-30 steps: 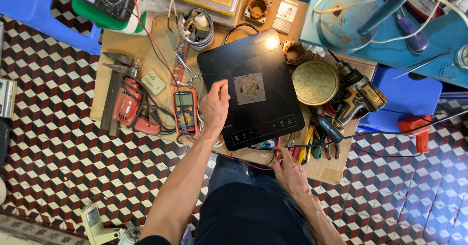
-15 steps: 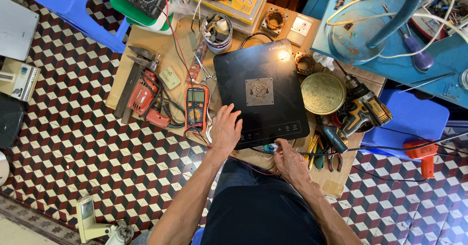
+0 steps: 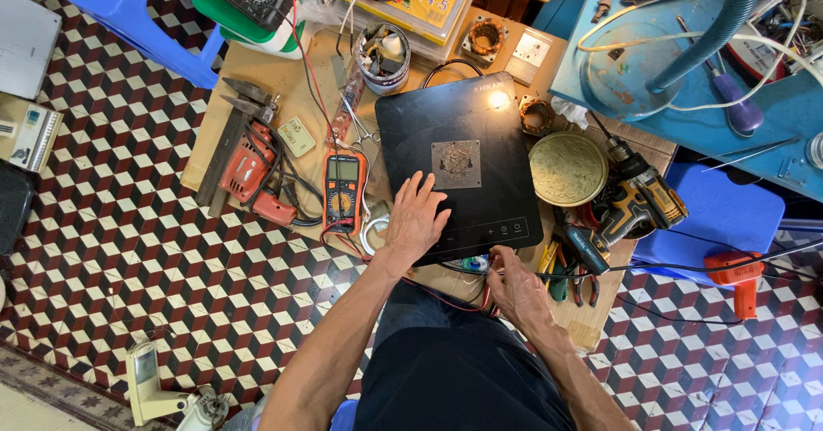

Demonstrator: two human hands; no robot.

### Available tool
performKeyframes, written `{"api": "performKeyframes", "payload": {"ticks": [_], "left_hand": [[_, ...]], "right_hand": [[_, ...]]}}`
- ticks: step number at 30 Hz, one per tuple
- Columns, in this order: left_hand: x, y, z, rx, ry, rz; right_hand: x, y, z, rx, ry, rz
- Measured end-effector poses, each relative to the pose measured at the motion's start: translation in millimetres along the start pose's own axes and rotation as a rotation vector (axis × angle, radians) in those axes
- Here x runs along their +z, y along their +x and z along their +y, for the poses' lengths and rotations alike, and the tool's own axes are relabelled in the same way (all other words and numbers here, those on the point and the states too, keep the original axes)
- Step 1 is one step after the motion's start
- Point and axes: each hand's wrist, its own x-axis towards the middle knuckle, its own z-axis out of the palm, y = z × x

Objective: The person operates an induction cooktop, pressing control buttons to set temperature levels and placing a small metal plate on the surface. They repeatedly adjust settings and touch the plate to check for heat, then remove it and continue adjusting the cooktop.

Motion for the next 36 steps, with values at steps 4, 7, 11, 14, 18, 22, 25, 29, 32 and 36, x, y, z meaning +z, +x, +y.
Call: {"api": "performKeyframes", "payload": {"ticks": [4,7,11,14,18,22,25,29,32,36], "left_hand": [[3.8,-0.9,-4.7,-0.024,-0.003,0.037],[4.0,-8.6,-12.3,-0.117,-0.006,0.066],[-5.8,-24.2,-22.8,-0.296,-0.021,0.091],[-12.4,-49.4,-24.7,-0.383,-0.039,0.139],[-26.3,-81.2,-29.8,-0.414,-0.035,0.162],[-32.9,-103.1,-36.0,-0.512,-0.049,0.14],[-26.1,-120.3,-32.1,-0.527,-0.106,0.043],[-5.6,-123.7,-9.8,-0.394,-0.128,-0.014],[9.2,-131.1,14.8,-0.367,-0.175,-0.123],[18.9,-136.1,35.3,-0.276,-0.258,-0.121]], "right_hand": [[-0.2,2.7,1.9,0.001,0.01,0.019],[6.1,5.6,9.9,0.05,0.033,-0.013],[11.8,38.0,19.4,-0.017,0.118,0.045],[13.8,84.1,24.2,-0.083,0.219,0.165],[5.2,140.1,16.1,0.009,0.443,0.192],[-8.3,161.5,0.7,0.049,0.662,0.19],[-13.7,150.1,2.3,-0.009,0.618,0.194],[-17.9,109.5,12.7,0.05,0.491,0.148],[-1.4,56.5,25.0,0.012,0.22,0.163],[32.9,10.9,31.6,0.151,0.021,-0.039]]}}
